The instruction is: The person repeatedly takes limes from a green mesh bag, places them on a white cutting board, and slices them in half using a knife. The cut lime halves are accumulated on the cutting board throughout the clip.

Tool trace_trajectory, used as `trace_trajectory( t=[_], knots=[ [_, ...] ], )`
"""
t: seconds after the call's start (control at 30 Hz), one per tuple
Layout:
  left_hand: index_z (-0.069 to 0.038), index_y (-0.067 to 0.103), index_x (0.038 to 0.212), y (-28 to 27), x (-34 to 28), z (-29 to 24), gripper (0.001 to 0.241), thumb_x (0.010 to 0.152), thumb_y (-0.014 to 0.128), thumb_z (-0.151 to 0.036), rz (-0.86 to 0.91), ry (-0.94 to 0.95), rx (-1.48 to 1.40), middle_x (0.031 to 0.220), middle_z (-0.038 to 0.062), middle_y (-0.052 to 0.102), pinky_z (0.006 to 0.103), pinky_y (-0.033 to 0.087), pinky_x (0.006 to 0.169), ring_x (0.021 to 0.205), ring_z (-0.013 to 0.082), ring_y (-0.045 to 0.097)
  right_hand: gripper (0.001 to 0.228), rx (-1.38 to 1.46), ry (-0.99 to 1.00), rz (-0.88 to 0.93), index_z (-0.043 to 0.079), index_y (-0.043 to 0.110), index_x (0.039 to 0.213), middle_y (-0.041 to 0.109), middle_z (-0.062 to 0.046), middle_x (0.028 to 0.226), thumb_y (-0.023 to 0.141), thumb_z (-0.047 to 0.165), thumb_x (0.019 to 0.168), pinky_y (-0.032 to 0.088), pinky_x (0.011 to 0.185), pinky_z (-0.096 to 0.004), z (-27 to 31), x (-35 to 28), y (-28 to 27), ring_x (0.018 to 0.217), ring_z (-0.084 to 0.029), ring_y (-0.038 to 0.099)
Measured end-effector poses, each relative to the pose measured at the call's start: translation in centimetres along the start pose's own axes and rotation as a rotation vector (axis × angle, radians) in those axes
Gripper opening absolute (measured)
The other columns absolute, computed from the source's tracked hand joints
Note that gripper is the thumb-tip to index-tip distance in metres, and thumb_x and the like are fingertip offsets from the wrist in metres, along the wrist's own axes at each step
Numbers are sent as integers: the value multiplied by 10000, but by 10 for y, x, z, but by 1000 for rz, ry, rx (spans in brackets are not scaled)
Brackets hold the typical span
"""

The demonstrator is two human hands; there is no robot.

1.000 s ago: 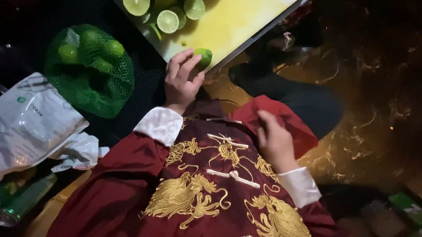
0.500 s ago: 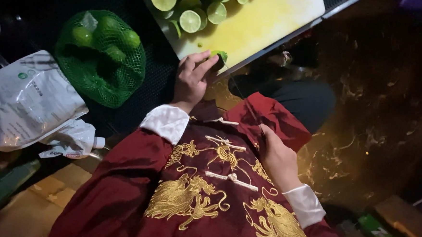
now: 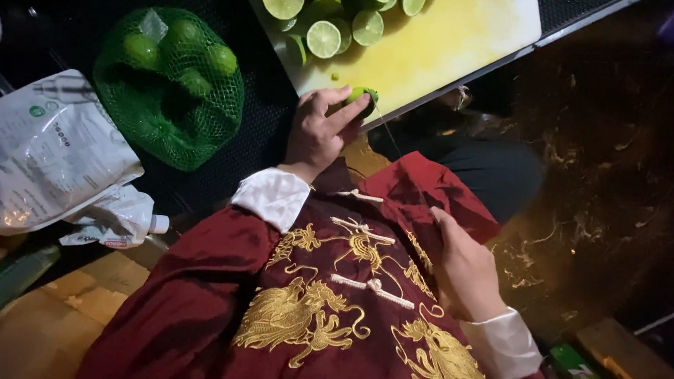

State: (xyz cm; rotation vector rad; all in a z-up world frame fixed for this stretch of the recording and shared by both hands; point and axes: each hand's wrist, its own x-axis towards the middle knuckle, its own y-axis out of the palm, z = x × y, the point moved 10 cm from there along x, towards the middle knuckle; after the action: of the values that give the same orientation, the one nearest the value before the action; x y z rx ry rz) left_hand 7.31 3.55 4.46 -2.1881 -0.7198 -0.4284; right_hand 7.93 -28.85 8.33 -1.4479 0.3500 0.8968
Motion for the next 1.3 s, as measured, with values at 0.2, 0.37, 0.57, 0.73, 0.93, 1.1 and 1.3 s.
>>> trace_trajectory(
  t=[0.2, 0.37, 0.57, 0.73, 0.93, 1.1, 1.3],
  knots=[
    [-223, 784, 1185, 7, -5, 8, 359, 838, 876, -241, 29, -29, 16, 1139, -9, 604, 371, 539, 972, 1070, 198, 698, 446, -31, -97, 30, 406, 441, 1385, 740, -63, 1043, 531, 367, 950, 574, 853, -572, 0, 60, 18, 959, -391, 729],
    [-246, 759, 1233, 12, -9, 13, 416, 820, 791, -210, 56, -11, 77, 1118, 4, 574, 373, 548, 975, 1042, 203, 685, 407, -17, -112, 96, 310, 444, 1376, 717, -224, 941, 522, 314, 976, 542, 884, -613, 29, 69, -1, 956, -510, 703],
    [-308, 722, 1330, 13, -6, 5, 556, 789, 807, -210, 73, 0, 64, 1144, 1, 599, 383, 544, 973, 1054, 201, 679, 376, 18, -163, 90, 277, 436, 1330, 697, -270, 903, 524, 291, 964, 533, 843, -631, 42, 73, -9, 954, -539, 686],
    [-275, 739, 1297, 5, 3, -2, 447, 858, 796, -216, 36, 24, 35, 1207, 11, 616, 374, 548, 989, 1103, 201, 678, 468, 78, -188, 5, 285, 413, 1397, 708, -253, 939, 534, 253, 947, 546, 843, -606, 44, 82, 7, 944, -530, 692],
    [-276, 733, 1307, -1, 8, -2, 484, 835, 824, -230, 27, -4, 33, 1213, 16, 627, 380, 564, 972, 1087, 204, 684, 467, 160, -105, 47, 258, 412, 1443, 705, -296, 1051, 486, 235, 982, 510, 910, -634, 58, 65, -8, 1032, -535, 664],
    [-260, 746, 1292, -3, 6, -6, 474, 832, 851, -219, 19, -5, 8, 1243, 28, 637, 375, 555, 989, 1095, 204, 694, 461, 232, 11, 105, 244, 418, 1421, 705, -332, 1032, 526, 235, 973, 478, 942, -664, 51, 45, 15, 1051, -553, 652],
    [-258, 756, 1273, -3, 7, -9, 467, 821, 865, -218, 20, 10, 16, 1220, 25, 643, 364, 559, 977, 1080, 209, 685, 516, 643, -130, -22, 193, 395, 1472, 683, -342, 1177, 552, 194, 981, 514, 898, -668, 74, 33, 25, 1078, -577, 630]
  ],
)
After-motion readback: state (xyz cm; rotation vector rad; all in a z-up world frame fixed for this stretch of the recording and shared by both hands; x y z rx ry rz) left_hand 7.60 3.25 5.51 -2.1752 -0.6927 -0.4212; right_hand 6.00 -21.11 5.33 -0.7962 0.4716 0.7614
